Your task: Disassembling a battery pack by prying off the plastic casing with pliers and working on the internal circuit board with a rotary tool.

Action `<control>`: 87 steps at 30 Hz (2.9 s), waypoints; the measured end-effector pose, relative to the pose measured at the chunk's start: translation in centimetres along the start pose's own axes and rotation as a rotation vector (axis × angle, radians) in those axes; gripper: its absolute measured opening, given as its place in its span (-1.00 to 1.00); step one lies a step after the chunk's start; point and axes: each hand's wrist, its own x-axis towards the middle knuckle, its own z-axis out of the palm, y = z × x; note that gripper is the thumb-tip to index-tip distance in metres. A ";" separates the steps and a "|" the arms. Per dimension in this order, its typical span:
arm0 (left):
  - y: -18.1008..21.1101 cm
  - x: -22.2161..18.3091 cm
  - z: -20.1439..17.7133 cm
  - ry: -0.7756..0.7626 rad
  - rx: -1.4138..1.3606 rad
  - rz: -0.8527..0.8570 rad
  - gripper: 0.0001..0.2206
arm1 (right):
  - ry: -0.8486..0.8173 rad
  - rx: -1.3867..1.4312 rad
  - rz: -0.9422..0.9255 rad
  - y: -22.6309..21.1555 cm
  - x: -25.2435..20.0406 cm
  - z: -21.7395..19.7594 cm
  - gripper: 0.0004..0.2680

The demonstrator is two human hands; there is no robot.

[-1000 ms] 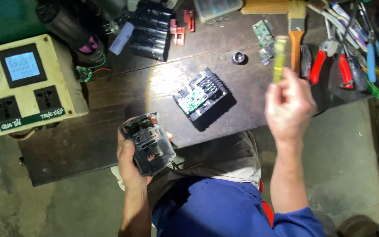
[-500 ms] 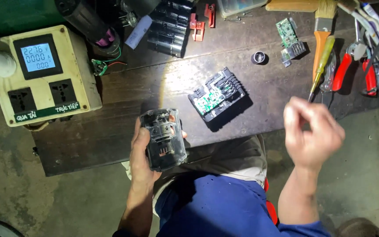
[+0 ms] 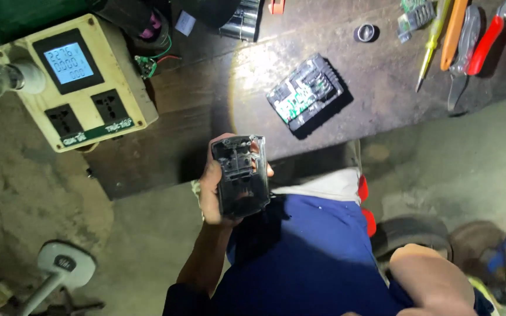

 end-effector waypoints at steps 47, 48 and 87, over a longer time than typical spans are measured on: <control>2.5 4.0 3.0 0.240 2.259 0.915 -0.39 | 0.676 -0.433 -0.450 -13.0 29.1 5.6 -0.92; 1.5 3.6 3.9 0.242 2.261 0.910 -0.39 | 0.672 -0.433 -0.447 -13.1 29.3 5.5 -0.92; -2.0 4.0 4.0 0.191 0.787 -0.229 -0.33 | 0.538 -0.160 -0.370 -17.3 31.3 1.5 -0.85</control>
